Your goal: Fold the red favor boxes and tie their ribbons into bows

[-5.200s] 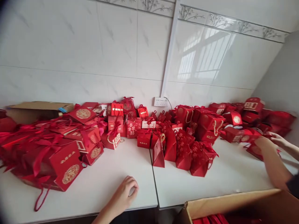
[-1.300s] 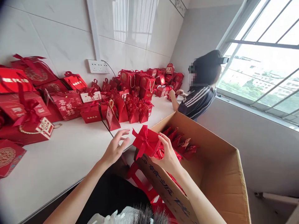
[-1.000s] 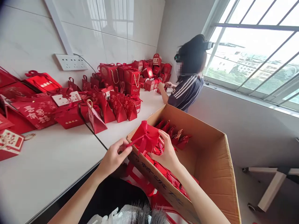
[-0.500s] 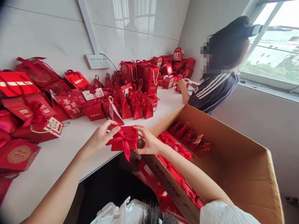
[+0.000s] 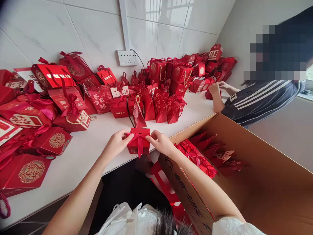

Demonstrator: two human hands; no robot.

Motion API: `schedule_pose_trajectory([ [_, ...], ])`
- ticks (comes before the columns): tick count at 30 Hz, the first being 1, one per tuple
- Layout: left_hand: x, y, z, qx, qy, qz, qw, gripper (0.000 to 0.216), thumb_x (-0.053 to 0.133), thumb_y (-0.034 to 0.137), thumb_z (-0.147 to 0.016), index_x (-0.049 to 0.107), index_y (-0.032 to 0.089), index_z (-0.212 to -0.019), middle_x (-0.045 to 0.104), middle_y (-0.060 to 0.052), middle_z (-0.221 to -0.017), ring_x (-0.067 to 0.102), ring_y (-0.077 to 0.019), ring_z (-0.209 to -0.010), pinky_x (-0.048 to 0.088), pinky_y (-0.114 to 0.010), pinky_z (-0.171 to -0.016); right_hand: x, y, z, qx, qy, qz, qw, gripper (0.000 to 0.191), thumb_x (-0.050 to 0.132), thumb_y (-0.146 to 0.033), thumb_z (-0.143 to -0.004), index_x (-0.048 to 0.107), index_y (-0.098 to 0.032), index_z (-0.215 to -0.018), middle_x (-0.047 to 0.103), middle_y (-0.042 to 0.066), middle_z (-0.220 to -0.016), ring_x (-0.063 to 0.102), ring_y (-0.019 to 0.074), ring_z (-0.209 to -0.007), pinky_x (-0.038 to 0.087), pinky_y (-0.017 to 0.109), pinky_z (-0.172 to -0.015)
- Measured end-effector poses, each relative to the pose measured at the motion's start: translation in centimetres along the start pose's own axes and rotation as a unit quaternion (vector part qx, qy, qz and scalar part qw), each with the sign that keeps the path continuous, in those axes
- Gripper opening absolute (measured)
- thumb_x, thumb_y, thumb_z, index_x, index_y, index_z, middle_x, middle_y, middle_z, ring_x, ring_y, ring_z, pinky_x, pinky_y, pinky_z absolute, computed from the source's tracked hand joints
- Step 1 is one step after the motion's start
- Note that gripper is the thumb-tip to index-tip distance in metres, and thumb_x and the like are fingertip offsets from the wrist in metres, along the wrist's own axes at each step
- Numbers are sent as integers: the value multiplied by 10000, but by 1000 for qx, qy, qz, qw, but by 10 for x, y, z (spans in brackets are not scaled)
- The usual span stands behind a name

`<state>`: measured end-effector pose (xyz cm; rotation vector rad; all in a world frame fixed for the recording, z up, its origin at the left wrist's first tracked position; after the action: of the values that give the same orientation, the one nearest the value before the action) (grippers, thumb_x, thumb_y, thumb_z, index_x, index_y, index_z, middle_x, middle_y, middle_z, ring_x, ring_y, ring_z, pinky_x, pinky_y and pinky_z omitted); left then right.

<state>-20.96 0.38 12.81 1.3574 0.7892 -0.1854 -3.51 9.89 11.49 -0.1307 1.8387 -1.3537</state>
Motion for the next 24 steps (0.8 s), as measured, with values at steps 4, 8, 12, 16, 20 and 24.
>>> schedule_pose_trajectory([
  [4,3,-5,8,-31,-8,49,998,277,513,475,-778,524,199,-767,606,9,-600,549,-151,-543,371,-235,-508,17,1,-10,63,-43,-167,983,385,591,-503,-732,455,-182,-568,445,-51,-515,406,87,-502,354,240,-520],
  [8,9,-4,21,-16,53,14,998,268,499,459,-789,509,201,-715,598,1,-641,548,-154,-592,387,-243,-554,30,7,-12,92,-60,-238,965,444,520,-579,-739,374,-201,-558,380,-74,-479,403,70,-420,382,237,-471],
  [12,10,-1,26,1,58,19,998,290,473,446,-807,513,196,-664,602,-6,-671,545,-150,-631,398,-242,-597,31,14,-11,104,-39,-248,962,446,532,-601,-725,383,-203,-592,391,-72,-493,442,81,-413,412,247,-460],
  [16,7,-1,20,0,-14,56,998,325,472,445,-800,489,193,-596,519,28,-543,472,-123,-520,361,-229,-535,17,6,-3,57,70,-162,983,368,545,-562,-763,475,-201,-740,485,-33,-608,510,126,-528,453,289,-538],
  [20,8,-6,12,-21,-52,108,993,343,482,447,-787,487,183,-570,453,42,-505,401,-104,-477,313,-220,-482,28,-37,20,-280,101,167,940,334,595,-494,-785,561,-203,-946,581,72,-876,553,205,-792,469,351,-699],
  [24,10,-11,8,-16,-69,136,988,351,496,452,-782,465,179,-565,420,42,-516,388,-102,-500,308,-218,-485,56,-46,28,-404,46,336,849,189,514,-288,-885,582,-170,-1017,616,111,-988,553,222,-842,439,367,-730],
])
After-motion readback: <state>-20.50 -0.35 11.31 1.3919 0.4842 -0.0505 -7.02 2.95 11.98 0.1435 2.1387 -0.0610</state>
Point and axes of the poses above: each hand's wrist, its own z-axis away from the middle knuckle, its own x-axis out of the palm, y = z × x, the point moved 4 cm from there along -z, towards the middle knuckle
